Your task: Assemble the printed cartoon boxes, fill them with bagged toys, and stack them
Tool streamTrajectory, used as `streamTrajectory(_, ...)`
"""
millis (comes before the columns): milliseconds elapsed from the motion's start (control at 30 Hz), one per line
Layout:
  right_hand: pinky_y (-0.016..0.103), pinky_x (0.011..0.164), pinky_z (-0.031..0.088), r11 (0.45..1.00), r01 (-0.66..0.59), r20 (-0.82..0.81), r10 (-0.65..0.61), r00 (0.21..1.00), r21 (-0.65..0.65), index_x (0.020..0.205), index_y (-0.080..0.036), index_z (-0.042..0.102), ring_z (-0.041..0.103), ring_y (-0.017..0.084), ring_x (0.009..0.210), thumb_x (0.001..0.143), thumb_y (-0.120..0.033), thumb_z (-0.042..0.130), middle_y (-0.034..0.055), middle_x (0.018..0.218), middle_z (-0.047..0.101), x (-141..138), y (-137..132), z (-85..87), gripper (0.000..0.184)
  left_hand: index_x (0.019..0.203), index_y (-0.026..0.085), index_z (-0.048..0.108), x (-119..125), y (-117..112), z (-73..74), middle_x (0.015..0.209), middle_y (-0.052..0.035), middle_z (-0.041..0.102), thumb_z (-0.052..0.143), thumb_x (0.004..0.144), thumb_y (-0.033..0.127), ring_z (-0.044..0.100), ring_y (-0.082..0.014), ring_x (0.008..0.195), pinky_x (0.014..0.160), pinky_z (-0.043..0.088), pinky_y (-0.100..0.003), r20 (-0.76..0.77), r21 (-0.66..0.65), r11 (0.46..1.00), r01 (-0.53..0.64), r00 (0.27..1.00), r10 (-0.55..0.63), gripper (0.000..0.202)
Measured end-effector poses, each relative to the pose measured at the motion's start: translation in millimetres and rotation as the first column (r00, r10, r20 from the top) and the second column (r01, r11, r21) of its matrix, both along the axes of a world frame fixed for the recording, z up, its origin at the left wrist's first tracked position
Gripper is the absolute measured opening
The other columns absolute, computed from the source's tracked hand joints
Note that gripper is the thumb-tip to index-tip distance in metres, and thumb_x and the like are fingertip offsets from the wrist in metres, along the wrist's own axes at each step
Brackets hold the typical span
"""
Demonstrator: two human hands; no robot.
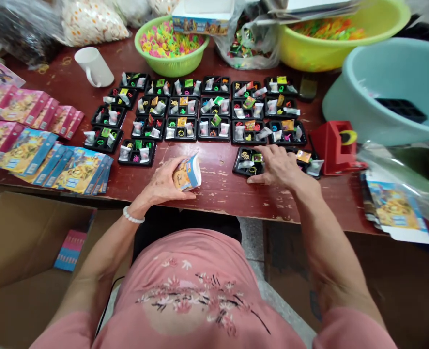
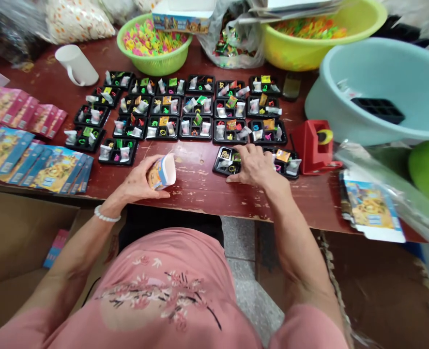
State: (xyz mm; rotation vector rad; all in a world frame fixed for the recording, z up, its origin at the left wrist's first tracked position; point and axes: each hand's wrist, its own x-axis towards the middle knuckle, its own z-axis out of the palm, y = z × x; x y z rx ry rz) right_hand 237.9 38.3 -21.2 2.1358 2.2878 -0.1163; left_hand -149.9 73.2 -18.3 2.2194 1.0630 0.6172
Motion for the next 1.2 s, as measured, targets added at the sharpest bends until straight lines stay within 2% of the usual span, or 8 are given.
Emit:
streamTrajectory(133,0.055,0.093,0.052,0.999,-0.027,-0.074,0.031,0.997,0.045,0.156,-0.017,0.046,0.057,0.044,0.123,0.075,-0.064,0.086,0.0240,0.138,0.057,-26.9,-9.1,6.6,0.102,0.149,0.021,0.048,-3.4,5.1,-4.8,0.149,-0.0153,0.062,0.099,0.060,0.047,0.063,-0.0338,0.135,0.117,0.050,-0.050,0.046,-0.031,0.999,-0.028,0.999,0.030,0.107)
streamTrajectory(267,0.059,0.099,0.054,0.993,-0.026,-0.198,0.050,0.979,0.117,0.158,-0.013,0.040,0.056,0.046,0.126,0.075,-0.058,0.088,0.0261,0.139,0.053,-57.1,-17.5,21.7,0.106,0.149,0.024,0.047,6.6,1.5,0.6,0.149,-0.0138,0.062,0.100,0.058,0.046,0.061,-0.0378,0.135,0.115,0.049,-0.055,-0.144,0.064,0.991,-0.121,0.981,0.129,0.108)
streamTrajectory(367,0.060,0.103,0.055,0.986,-0.066,-0.254,0.104,0.962,0.154,0.159,-0.016,0.036,0.053,0.045,0.130,0.075,-0.053,0.089,0.0245,0.140,0.051,-80.4,-23.0,31.4,0.106,0.151,0.024,0.047,18.2,-3.7,6.8,0.148,-0.0154,0.062,0.100,0.059,0.049,0.060,-0.0415,0.133,0.111,0.050,-0.058,-0.304,0.127,0.984,-0.124,0.940,0.157,0.109)
streamTrajectory(533,0.060,0.098,0.058,0.986,-0.104,-0.267,0.135,0.954,0.130,0.154,-0.018,0.040,0.056,0.045,0.124,0.075,-0.045,0.089,0.0222,0.137,0.053,-107.4,-29.4,27.0,0.097,0.159,0.024,0.040,27.4,-5.0,7.2,0.152,-0.0194,0.058,0.097,0.063,0.056,0.056,-0.0456,0.134,0.109,0.047,-0.062,-0.432,0.144,0.985,-0.092,0.890,0.146,0.116)
streamTrajectory(767,0.061,0.104,0.055,0.976,-0.191,-0.288,0.213,0.934,0.105,0.155,-0.018,0.039,0.057,0.044,0.125,0.070,-0.038,0.092,0.0217,0.140,0.053,-108.8,-22.7,2.2,0.103,0.166,0.031,0.032,25.6,2.2,-1.0,0.163,-0.0176,0.050,0.094,0.066,0.065,0.045,-0.0465,0.146,0.115,0.039,-0.067,-0.442,0.147,0.989,0.020,0.896,0.048,0.122)
streamTrajectory(900,0.062,0.108,0.053,0.971,-0.217,-0.307,0.237,0.922,0.098,0.156,-0.017,0.039,0.057,0.045,0.130,0.071,-0.038,0.092,0.0222,0.143,0.054,-104.6,-22.5,1.1,0.103,0.164,0.030,0.037,23.2,5.2,0.6,0.163,-0.0176,0.050,0.093,0.067,0.066,0.045,-0.0468,0.145,0.117,0.035,-0.070,-0.459,0.139,0.990,0.038,0.888,0.030,0.118)
streamTrajectory(1033,0.064,0.106,0.053,0.980,-0.175,-0.300,0.196,0.934,0.095,0.157,-0.016,0.039,0.057,0.046,0.131,0.072,-0.042,0.092,0.0238,0.144,0.055,-102.5,-26.8,2.1,0.103,0.164,0.028,0.038,20.7,7.7,2.0,0.162,-0.0172,0.052,0.095,0.064,0.066,0.049,-0.0467,0.141,0.115,0.037,-0.069,-0.458,0.140,0.990,0.008,0.887,0.058,0.121)
streamTrajectory(1200,0.064,0.103,0.054,0.977,-0.191,-0.319,0.211,0.924,0.094,0.158,-0.017,0.039,0.058,0.046,0.128,0.071,-0.044,0.093,0.0231,0.143,0.056,-103.3,-27.8,-2.3,0.105,0.165,0.029,0.036,19.1,10.6,-1.3,0.162,-0.0159,0.052,0.093,0.063,0.071,0.050,-0.0452,0.139,0.116,0.037,-0.066,-0.435,0.172,0.985,0.028,0.899,0.051,0.123)
